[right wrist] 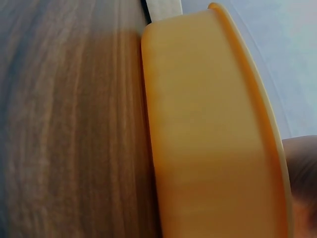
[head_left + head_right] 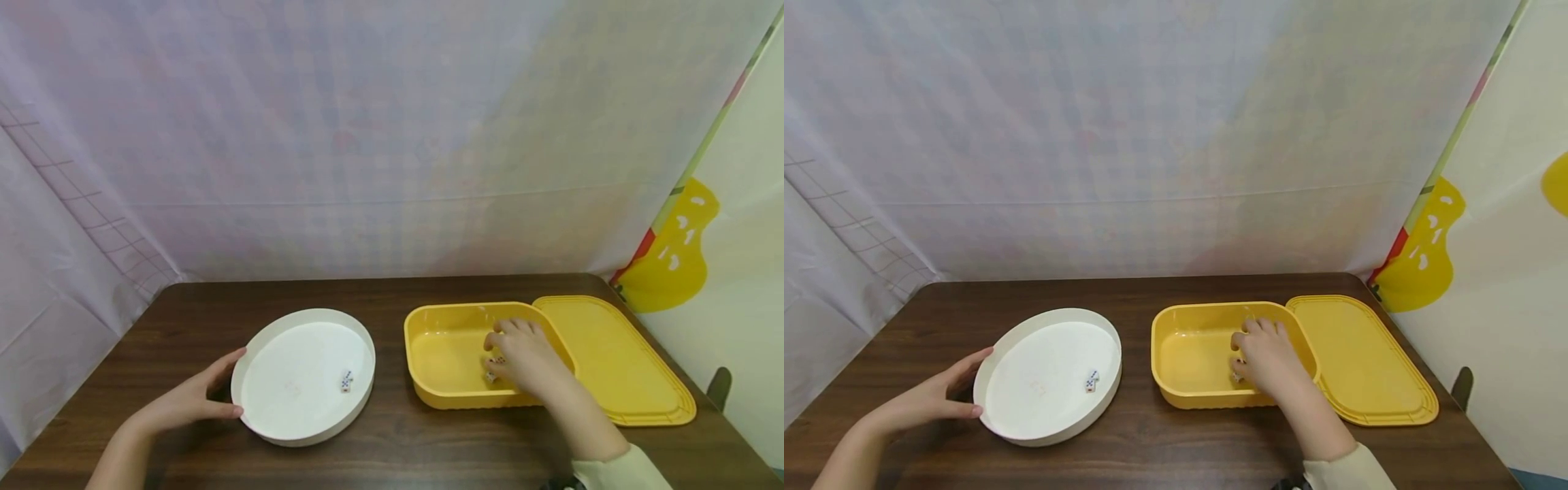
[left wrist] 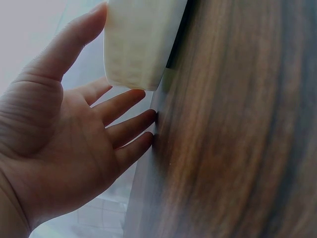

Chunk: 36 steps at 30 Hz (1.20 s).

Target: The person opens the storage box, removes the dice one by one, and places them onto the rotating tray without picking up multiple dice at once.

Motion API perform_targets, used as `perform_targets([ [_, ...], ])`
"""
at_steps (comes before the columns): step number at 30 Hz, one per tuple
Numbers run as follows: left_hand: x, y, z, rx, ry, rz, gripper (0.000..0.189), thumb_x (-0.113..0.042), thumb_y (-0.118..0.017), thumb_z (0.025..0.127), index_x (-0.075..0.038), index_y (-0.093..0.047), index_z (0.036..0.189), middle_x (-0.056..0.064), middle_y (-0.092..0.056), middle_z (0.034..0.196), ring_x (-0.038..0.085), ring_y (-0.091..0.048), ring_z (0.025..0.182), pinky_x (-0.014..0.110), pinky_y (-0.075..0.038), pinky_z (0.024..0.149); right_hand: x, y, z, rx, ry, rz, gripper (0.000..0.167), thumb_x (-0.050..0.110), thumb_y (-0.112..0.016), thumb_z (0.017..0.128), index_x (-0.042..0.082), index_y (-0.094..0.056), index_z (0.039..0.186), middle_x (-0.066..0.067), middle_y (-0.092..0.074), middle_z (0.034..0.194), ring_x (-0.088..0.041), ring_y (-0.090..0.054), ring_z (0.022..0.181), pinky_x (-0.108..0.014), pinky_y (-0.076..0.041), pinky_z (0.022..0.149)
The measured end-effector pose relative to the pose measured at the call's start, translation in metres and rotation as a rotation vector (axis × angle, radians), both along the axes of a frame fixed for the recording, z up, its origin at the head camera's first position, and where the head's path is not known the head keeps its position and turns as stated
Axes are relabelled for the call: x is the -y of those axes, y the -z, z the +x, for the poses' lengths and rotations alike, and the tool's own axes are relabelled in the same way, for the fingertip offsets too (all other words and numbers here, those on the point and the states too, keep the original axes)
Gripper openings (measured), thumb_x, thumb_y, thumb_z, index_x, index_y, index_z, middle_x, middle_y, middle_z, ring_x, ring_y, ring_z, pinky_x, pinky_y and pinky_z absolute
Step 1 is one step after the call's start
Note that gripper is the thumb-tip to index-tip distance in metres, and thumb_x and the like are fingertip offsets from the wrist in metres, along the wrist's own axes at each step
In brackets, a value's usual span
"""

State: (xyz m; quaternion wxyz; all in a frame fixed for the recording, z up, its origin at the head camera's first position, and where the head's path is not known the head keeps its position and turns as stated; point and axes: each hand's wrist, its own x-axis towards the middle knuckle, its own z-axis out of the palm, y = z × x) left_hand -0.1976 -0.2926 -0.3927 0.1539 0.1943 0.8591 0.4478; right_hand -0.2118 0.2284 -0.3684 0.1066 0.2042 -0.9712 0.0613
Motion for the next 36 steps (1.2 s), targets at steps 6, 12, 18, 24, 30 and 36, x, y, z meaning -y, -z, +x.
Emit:
perform_targets([
  [6,0.0003,0.001,0.0004,0.004,-0.003,0.008,0.095,-0.017,-0.075,0.082,0.003,-0.012,0.15,0.035,-0.011,0.151,0.055,-0.011,0.135,0.073,-0.015,0.097,0.0002,0.0009,-0.0004,0.035,0.016,0.002,0.011,0.024,-0.073,0.08,0.015,-0.068,0.084,-0.013,-0.06,0.104,-0.042,-0.051,0.105,-0.061,-0.035,0.088],
  [12,0.0004,0.0007,-0.0001,0.008,-0.001,0.007,0.094,-0.017,-0.074,0.082,0.004,-0.012,0.15,0.035,-0.011,0.151,0.055,-0.012,0.135,0.072,-0.016,0.098,0.0001,0.0022,-0.0033,0.077,0.017,0.025,0.008,0.023,-0.072,0.08,0.017,-0.067,0.08,-0.007,-0.058,0.097,-0.04,-0.051,0.102,-0.06,-0.036,0.087],
  [18,0.0006,-0.0002,0.0003,0.009,-0.001,0.009,0.094,-0.017,-0.075,0.082,0.003,-0.012,0.151,0.035,-0.01,0.151,0.055,-0.01,0.135,0.073,-0.015,0.098,0.0002,0.0045,-0.0064,0.081,0.013,0.029,0.009,0.023,-0.073,0.079,0.019,-0.065,0.077,-0.005,-0.058,0.094,-0.038,-0.052,0.097,-0.06,-0.037,0.083],
  [24,0.0014,0.0015,0.0006,0.013,-0.009,0.003,0.094,-0.018,-0.075,0.082,0.003,-0.013,0.15,0.034,-0.01,0.151,0.055,-0.009,0.135,0.074,-0.014,0.097,0.0004,0.0066,-0.008,0.063,0.0,0.032,0.012,0.023,-0.075,0.079,0.019,-0.064,0.075,-0.004,-0.058,0.091,-0.037,-0.053,0.094,-0.058,-0.038,0.079],
  [30,0.0018,0.0018,0.0,0.013,-0.011,0.003,0.094,-0.019,-0.075,0.082,0.002,-0.013,0.151,0.034,-0.009,0.152,0.056,-0.007,0.135,0.075,-0.013,0.096,0.0004,0.0062,-0.0084,0.074,0.003,0.035,0.012,0.023,-0.075,0.079,0.019,-0.064,0.075,-0.003,-0.057,0.091,-0.037,-0.053,0.094,-0.058,-0.038,0.079],
  [36,0.0025,0.0032,-0.0009,0.009,-0.004,0.01,0.094,-0.017,-0.074,0.082,0.003,-0.013,0.151,0.034,-0.008,0.152,0.057,-0.007,0.134,0.075,-0.013,0.096,-0.0007,0.0056,-0.0083,0.086,0.008,0.034,0.012,0.022,-0.075,0.079,0.019,-0.065,0.075,-0.001,-0.054,0.086,-0.034,-0.052,0.089,-0.055,-0.038,0.078],
])
